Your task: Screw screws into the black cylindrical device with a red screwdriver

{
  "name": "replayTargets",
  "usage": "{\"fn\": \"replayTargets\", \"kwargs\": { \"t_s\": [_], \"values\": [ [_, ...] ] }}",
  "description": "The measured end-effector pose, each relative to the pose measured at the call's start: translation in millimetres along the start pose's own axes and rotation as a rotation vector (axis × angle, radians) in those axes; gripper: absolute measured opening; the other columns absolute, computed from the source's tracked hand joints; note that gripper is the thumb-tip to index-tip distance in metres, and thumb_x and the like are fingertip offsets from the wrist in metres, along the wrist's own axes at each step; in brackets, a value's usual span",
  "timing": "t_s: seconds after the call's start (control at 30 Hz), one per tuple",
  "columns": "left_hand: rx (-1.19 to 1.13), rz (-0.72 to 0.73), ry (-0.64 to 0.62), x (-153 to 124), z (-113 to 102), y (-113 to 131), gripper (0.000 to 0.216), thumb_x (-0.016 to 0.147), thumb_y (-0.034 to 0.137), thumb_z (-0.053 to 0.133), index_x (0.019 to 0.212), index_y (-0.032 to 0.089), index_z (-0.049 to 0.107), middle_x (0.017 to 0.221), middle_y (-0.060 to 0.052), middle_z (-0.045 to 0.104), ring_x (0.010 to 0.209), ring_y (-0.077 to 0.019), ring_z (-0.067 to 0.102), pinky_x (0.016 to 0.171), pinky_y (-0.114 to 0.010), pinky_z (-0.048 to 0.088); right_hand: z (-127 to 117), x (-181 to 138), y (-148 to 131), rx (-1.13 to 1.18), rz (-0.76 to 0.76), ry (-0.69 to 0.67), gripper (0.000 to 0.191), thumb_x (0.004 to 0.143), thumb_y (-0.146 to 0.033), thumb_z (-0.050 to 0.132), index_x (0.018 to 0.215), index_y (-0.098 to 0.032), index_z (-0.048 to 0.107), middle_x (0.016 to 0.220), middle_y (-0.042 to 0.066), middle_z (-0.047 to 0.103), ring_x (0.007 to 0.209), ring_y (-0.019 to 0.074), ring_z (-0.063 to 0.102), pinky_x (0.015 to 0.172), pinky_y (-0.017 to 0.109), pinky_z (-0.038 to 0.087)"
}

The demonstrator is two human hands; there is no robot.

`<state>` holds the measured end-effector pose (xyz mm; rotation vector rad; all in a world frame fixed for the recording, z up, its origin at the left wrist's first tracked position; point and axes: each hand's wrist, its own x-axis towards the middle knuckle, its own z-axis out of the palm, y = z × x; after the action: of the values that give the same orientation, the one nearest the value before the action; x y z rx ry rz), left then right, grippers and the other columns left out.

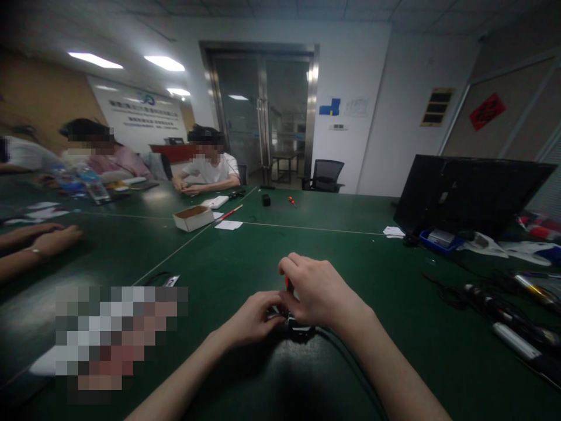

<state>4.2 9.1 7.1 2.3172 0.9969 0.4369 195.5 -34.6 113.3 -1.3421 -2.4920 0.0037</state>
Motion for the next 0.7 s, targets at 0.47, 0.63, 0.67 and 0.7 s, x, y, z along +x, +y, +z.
{"fn": "replayTargets", "kwargs": {
  "t_s": [0.47, 0.63, 0.67, 0.7],
  "values": [
    [-0.013, -0.031, -0.018, -0.5, -3.7, 4.3, 0.012, 0.085, 0.015, 0.064, 0.092, 0.018, 0.073, 0.101, -0.004, 0.074, 0.093, -0.0216, 0.066, 0.086, -0.029, 0.049, 1.3, 2.4, -2.4, -0.143, 0.031, 0.021, 0.018, 0.093, -0.036, 0.069, 0.092, -0.020, 0.060, 0.086, 0.003, 0.066, 0.074, 0.0181, 0.060, 0.059, 0.028, 0.027],
    [-0.015, -0.003, -0.015, 0.1, -1.9, 1.6, 0.016, 0.084, 0.012, 0.063, 0.095, 0.017, 0.072, 0.099, -0.005, 0.073, 0.093, -0.0211, 0.065, 0.085, -0.027, 0.048, 1.1, -1.8, -1.1, 0.045, -0.034, -0.018, 0.022, 0.087, -0.014, 0.064, 0.109, -0.018, 0.058, 0.101, 0.005, 0.066, 0.081, 0.0163, 0.061, 0.066, 0.027, 0.038],
    [-0.009, 0.001, -0.016, 0.1, -2.0, 1.8, 0.015, 0.084, 0.012, 0.062, 0.093, 0.017, 0.072, 0.099, -0.004, 0.073, 0.093, -0.0209, 0.065, 0.084, -0.027, 0.048, 1.8, -1.8, -0.8, 0.044, -0.032, -0.024, 0.024, 0.088, -0.012, 0.061, 0.110, -0.018, 0.057, 0.102, 0.005, 0.066, 0.080, 0.0160, 0.061, 0.065, 0.027, 0.037],
    [-0.001, 0.000, -0.013, -0.1, -2.3, 2.2, 0.014, 0.083, 0.012, 0.062, 0.092, 0.017, 0.072, 0.097, -0.004, 0.072, 0.092, -0.0207, 0.064, 0.084, -0.027, 0.048, 2.7, -1.2, -0.6, 0.024, -0.021, -0.023, 0.023, 0.089, -0.012, 0.060, 0.110, -0.019, 0.058, 0.103, 0.005, 0.067, 0.079, 0.0159, 0.061, 0.064, 0.027, 0.036]
  ]
}}
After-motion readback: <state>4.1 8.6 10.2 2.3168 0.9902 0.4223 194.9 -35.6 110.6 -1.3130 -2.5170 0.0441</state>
